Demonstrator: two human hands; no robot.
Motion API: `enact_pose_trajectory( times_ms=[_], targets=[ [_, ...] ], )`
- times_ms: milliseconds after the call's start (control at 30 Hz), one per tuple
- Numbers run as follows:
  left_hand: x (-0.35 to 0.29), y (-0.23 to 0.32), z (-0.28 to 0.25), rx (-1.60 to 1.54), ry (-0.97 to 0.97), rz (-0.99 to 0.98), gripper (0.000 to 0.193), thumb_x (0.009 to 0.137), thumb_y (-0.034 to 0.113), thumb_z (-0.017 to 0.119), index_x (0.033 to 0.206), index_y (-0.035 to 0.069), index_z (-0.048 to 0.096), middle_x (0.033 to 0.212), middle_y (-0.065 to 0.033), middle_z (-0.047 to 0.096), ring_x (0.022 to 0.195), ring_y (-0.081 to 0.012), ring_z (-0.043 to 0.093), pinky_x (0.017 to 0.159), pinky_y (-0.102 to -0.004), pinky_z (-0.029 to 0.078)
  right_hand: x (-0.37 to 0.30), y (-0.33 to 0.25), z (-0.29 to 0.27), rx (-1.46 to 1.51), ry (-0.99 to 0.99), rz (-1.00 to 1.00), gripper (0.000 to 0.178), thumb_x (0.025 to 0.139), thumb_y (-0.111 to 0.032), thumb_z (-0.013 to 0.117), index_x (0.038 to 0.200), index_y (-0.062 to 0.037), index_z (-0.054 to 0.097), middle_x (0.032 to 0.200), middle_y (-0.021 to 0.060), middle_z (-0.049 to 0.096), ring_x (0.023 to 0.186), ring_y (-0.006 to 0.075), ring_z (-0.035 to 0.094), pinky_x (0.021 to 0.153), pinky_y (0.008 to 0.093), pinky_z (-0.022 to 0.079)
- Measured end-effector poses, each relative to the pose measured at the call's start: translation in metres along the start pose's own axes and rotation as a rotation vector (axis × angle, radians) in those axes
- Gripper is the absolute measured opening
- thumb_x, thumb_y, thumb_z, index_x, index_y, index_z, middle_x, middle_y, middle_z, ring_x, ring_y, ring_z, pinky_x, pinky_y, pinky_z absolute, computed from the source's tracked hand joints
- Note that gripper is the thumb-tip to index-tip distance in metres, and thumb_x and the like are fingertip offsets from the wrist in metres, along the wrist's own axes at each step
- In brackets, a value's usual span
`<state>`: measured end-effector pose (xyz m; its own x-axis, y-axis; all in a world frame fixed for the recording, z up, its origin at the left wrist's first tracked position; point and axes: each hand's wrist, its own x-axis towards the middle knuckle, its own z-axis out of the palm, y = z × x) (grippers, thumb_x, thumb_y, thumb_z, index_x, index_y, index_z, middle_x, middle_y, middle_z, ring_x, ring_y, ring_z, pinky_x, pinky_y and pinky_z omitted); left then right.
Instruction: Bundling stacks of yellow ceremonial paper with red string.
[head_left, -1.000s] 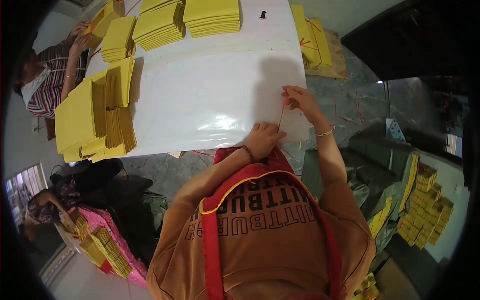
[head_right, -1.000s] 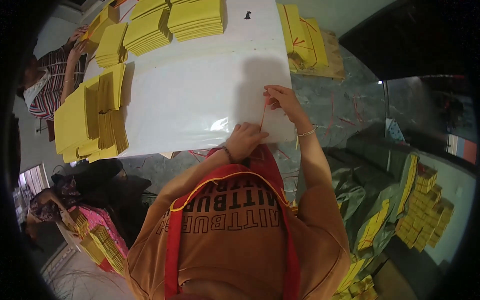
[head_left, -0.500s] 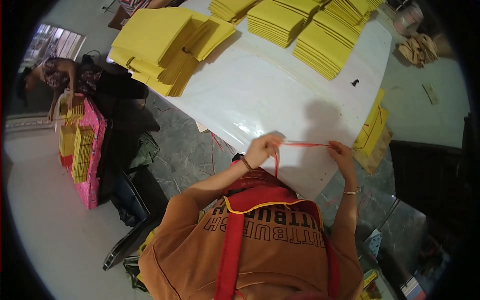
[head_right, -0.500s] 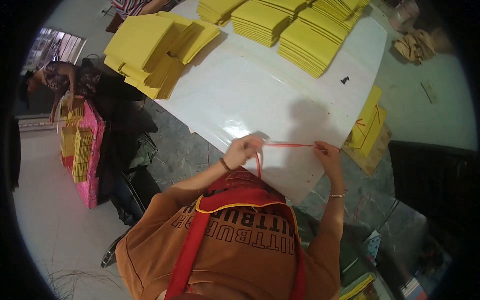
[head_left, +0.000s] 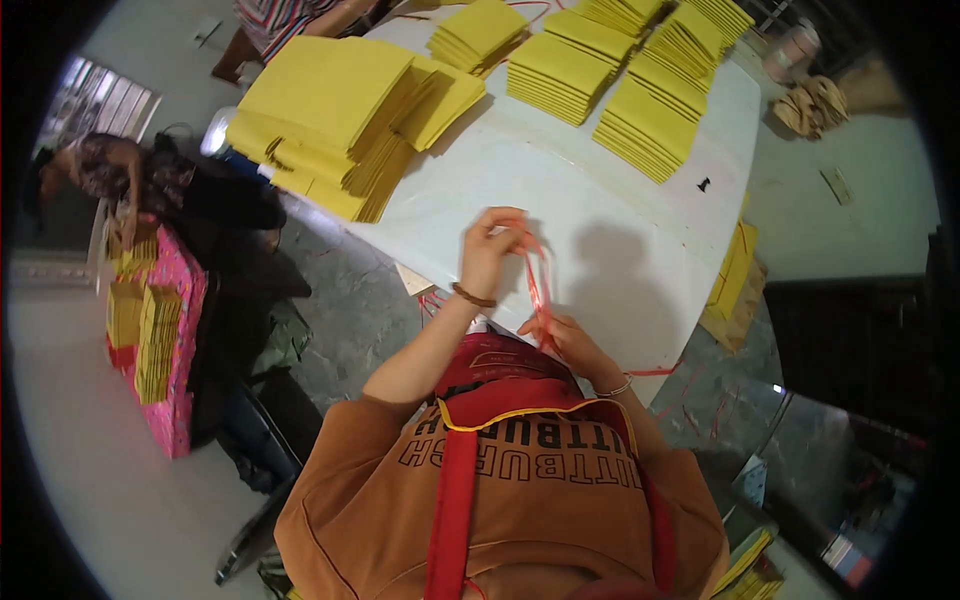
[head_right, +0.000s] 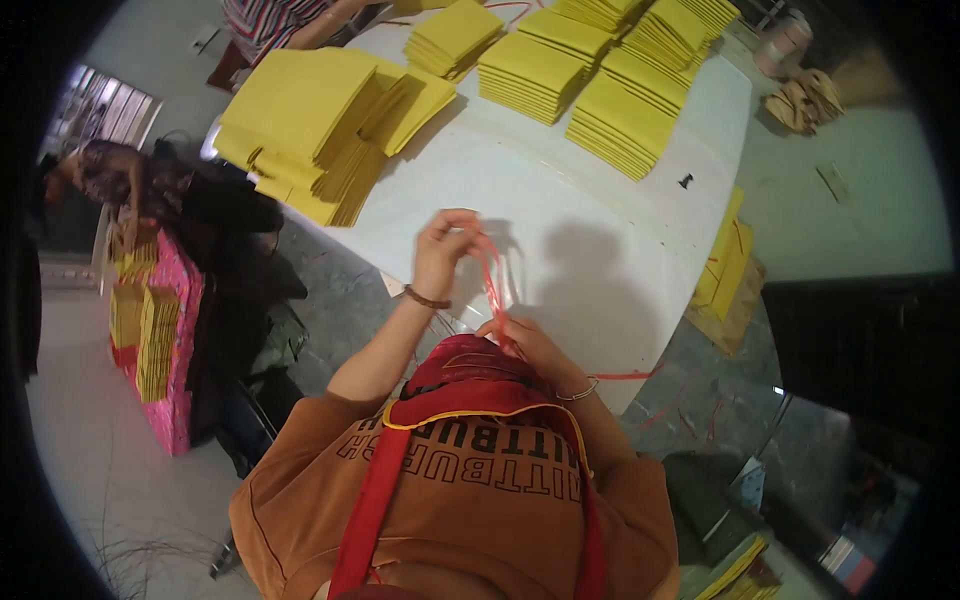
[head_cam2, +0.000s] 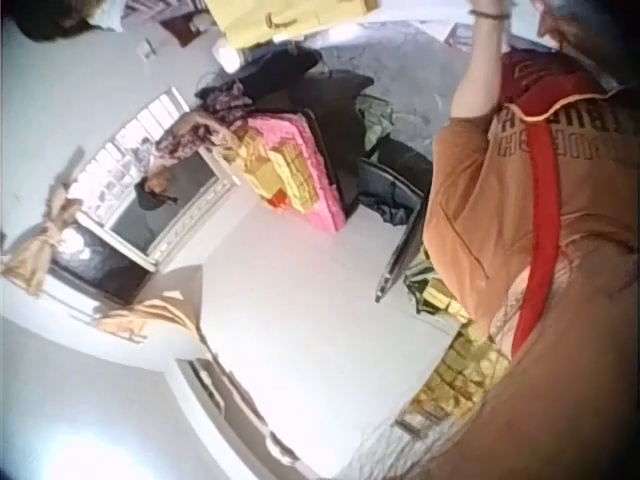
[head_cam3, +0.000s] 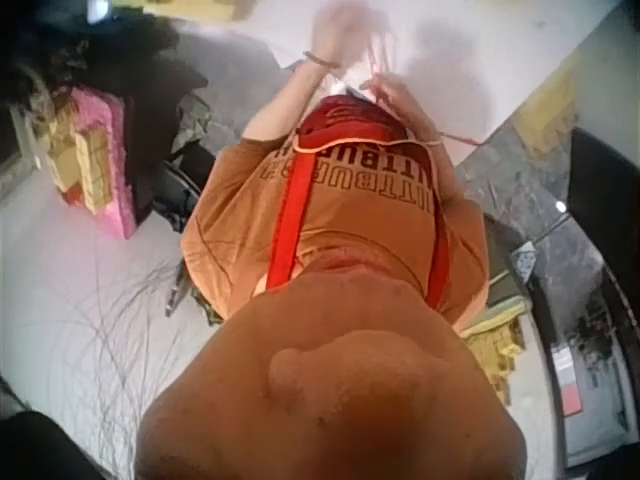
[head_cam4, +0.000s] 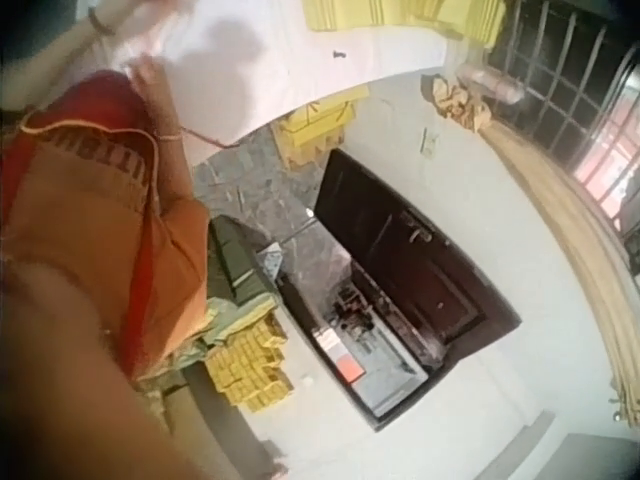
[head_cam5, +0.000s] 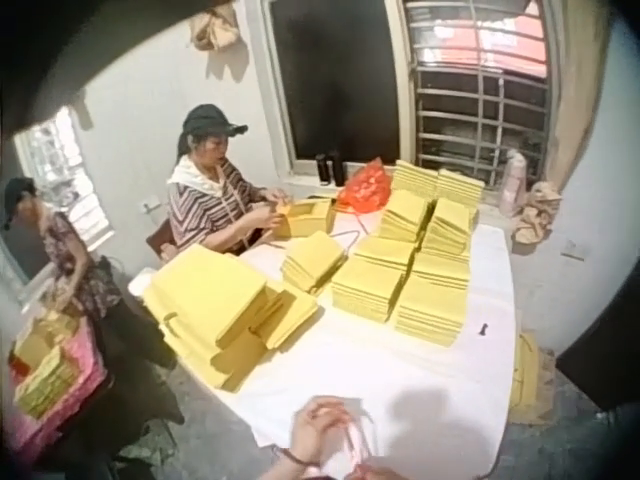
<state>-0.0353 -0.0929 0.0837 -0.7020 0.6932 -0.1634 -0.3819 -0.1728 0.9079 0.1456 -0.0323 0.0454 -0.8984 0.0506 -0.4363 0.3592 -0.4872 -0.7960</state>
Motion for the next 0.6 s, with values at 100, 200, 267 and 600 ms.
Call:
enact_pose_trajectory(
  times_ms=[100,200,267,600],
  targets=[
    [0.017,0.009,-0.046,0.033,0.119,0.042,0.019,0.081,-0.001,0.052,0.1,-0.002,0.055,0.086,-0.009,0.06,0.077,-0.0171,0.061,0.068,-0.0269,0.051,-0.005,-0.003,0.029,0.241,-0.078,0.027,0.034,0.093,-0.033,0.042,0.086,-0.004,0.059,0.074,-0.0035,0.049,0.062,0.0039,0.039,0.059,0.018,0.033],
    [0.043,0.002,-0.093,0.102,0.206,0.197,0.02,0.082,-0.001,0.052,0.102,-0.003,0.055,0.09,-0.0094,0.06,0.084,-0.0171,0.06,0.076,-0.0277,0.05,-0.006,0.008,0.044,0.229,-0.072,-0.008,0.029,0.092,-0.029,0.043,0.082,-0.0044,0.056,0.073,-0.0012,0.05,0.066,0.0051,0.043,0.061,0.0174,0.035],
    [0.057,0.0,-0.108,0.183,0.192,0.257,0.021,0.083,-0.001,0.052,0.103,-0.003,0.055,0.092,-0.0096,0.06,0.086,-0.0168,0.059,0.078,-0.0279,0.049,-0.011,0.011,0.048,0.094,0.009,-0.036,0.028,0.092,-0.028,0.044,0.082,-0.0039,0.055,0.072,-0.0003,0.051,0.064,0.006,0.044,0.059,0.0183,0.036],
    [0.033,-0.046,-0.046,0.504,-0.423,0.071,0.032,0.081,-0.001,0.053,0.112,0.004,0.054,0.096,-0.0042,0.057,0.082,-0.0102,0.054,0.07,-0.0235,0.046,-0.061,0.088,0.048,0.177,0.903,-0.201,0.03,0.094,-0.029,0.042,0.078,-0.0055,0.053,0.055,-0.0027,0.042,0.05,0.0055,0.036,0.046,0.0207,0.027]
  ],
)
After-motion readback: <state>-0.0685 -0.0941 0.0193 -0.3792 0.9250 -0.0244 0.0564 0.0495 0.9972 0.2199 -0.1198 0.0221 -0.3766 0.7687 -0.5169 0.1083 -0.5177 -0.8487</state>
